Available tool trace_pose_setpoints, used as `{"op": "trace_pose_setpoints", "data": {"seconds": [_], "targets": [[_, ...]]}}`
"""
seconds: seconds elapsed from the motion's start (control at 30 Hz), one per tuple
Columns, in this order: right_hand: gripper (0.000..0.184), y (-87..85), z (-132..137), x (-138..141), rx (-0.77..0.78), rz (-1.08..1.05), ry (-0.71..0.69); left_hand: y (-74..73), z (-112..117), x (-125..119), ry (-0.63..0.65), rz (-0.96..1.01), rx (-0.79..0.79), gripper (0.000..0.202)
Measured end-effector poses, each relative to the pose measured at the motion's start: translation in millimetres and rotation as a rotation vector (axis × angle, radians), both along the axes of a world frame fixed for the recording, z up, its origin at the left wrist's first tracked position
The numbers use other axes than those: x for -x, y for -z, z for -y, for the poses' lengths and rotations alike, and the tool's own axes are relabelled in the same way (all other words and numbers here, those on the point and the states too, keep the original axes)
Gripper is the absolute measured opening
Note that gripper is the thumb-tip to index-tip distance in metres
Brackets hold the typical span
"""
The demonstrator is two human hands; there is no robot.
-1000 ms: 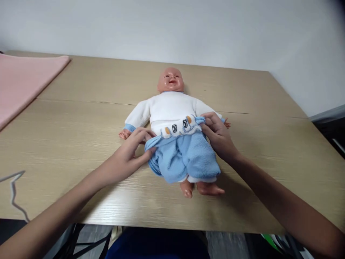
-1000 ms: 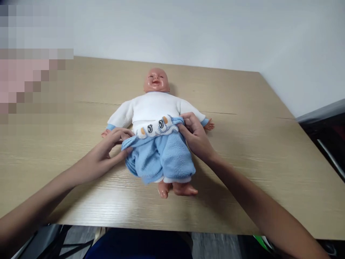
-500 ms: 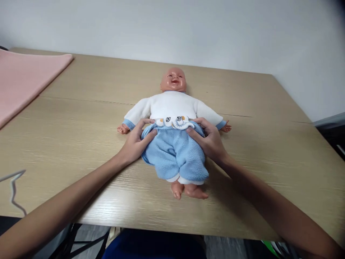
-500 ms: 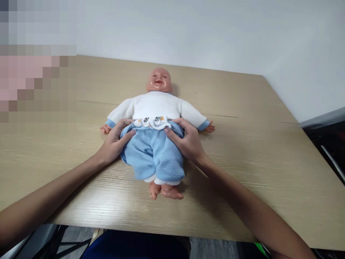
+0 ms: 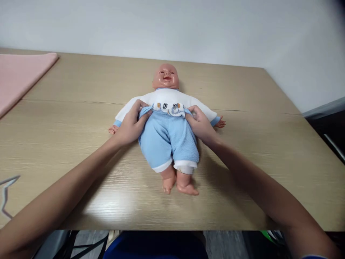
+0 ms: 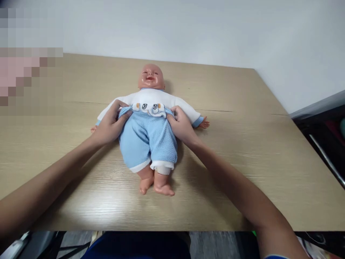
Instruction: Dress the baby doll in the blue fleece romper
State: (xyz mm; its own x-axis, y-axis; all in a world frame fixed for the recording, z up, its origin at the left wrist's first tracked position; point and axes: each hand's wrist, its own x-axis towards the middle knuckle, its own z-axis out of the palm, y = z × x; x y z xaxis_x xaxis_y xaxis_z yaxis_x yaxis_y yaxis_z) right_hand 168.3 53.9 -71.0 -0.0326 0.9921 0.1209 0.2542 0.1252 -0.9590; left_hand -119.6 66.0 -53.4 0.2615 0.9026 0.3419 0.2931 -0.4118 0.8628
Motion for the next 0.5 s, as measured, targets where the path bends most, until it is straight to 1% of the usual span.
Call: {"op": "trace_pose_setpoints", "data": {"seconds": [0.1, 0.17, 0.27, 0.33, 0.4, 0.43, 0.5], "targets": [[0.033, 0.8, -12.9, 0.4, 0.076, -0.004, -0.04, 7.3, -18.1, -2.5, 0.072, 0.167, 0.184, 0.048], [0.036, 1.1, -15.5, 0.2, 0.079, -0.014, -0.044, 12.2, -25.2, -3.1, 0.11, 0.242, 0.257, 0.054], [0.034, 1.1, -15.0, -4.8, 0.093, -0.045, -0.096, 15.9, -28.7, 1.0, 0.126, 0.266, 0.301, 0.053], [0.031, -1.0, -15.1, -13.5, 0.127, -0.066, -0.167, 13.8, -29.5, 9.2, 0.179, 0.225, 0.328, 0.049], [0.03, -6.2, -15.9, -26.8, 0.172, -0.076, -0.269, 8.1, -31.5, 21.8, 0.302, 0.137, 0.371, 0.046], [0.031, -10.1, -16.1, -34.9, 0.198, -0.073, -0.347, 4.6, -32.9, 29.0, 0.371, 0.087, 0.396, 0.044], [0.037, -19.4, -15.2, -52.1, 0.252, -0.019, -0.567, -2.5, -35.8, 43.5, 0.481, 0.006, 0.442, 0.043]]}}
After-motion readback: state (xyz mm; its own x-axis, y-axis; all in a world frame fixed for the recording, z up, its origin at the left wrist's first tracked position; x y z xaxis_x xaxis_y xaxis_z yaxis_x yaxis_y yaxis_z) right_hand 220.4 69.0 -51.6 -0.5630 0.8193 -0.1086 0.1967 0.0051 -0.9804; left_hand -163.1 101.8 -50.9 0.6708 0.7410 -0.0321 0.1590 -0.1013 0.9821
